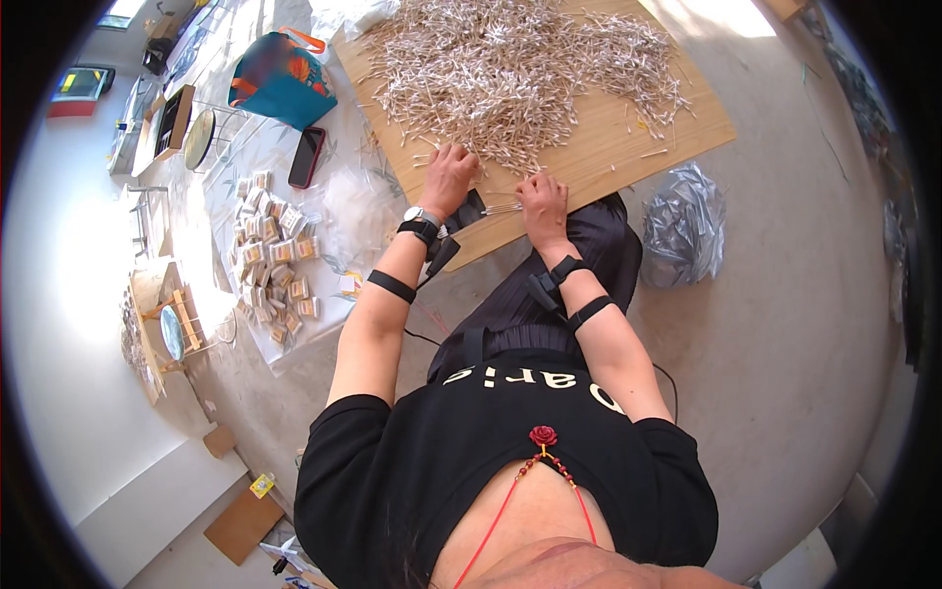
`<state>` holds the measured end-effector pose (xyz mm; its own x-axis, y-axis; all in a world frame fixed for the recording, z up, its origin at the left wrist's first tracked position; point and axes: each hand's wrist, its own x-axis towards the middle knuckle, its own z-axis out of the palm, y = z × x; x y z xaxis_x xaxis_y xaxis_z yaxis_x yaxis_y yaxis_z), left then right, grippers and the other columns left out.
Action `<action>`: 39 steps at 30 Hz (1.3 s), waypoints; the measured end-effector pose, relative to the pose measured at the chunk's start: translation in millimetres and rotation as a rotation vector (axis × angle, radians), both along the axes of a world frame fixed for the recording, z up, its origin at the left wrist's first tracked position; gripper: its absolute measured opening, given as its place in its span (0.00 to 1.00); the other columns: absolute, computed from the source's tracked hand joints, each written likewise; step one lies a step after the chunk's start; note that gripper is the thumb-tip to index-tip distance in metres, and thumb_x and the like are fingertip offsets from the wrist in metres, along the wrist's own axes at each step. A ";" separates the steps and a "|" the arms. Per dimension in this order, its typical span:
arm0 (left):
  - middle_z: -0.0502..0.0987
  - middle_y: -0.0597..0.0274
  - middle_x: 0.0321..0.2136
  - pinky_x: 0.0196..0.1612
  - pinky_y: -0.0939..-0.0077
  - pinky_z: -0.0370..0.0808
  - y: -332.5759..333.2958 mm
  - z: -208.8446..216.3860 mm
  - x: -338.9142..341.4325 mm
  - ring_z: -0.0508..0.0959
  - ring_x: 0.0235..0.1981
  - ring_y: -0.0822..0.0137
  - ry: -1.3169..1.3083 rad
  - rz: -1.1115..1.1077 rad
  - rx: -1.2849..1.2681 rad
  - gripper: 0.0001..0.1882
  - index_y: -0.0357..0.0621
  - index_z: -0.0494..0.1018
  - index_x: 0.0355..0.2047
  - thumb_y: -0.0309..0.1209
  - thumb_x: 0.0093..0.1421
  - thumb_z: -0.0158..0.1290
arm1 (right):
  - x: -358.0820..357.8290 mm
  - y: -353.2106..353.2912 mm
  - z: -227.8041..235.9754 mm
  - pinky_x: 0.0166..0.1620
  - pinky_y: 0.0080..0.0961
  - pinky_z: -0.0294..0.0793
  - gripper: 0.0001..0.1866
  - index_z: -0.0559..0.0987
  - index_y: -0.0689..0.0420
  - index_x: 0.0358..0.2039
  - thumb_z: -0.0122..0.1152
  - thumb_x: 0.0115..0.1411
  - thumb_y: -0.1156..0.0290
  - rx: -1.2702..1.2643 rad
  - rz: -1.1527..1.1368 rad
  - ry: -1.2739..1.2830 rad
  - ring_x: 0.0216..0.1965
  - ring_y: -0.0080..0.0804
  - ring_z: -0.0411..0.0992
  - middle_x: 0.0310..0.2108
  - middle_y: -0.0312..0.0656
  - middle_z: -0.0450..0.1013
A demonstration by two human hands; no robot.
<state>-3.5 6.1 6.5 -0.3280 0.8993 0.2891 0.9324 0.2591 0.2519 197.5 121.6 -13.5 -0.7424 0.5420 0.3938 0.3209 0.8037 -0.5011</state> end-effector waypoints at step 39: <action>0.77 0.62 0.42 0.56 0.63 0.72 18.2 17.6 -1.8 0.76 0.51 0.58 0.168 -0.181 -0.116 0.11 0.49 0.79 0.41 0.26 0.58 0.54 | -0.4 -0.8 0.3 0.52 0.38 0.66 0.03 0.82 0.48 0.34 0.66 0.59 0.69 -0.022 0.028 0.007 0.46 0.36 0.73 0.37 0.35 0.72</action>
<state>-5.3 24.3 24.0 -0.1155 0.9692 0.2177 0.9923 0.1029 0.0685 197.1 120.8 -13.1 -0.7546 0.5295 0.3876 0.2945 0.8011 -0.5211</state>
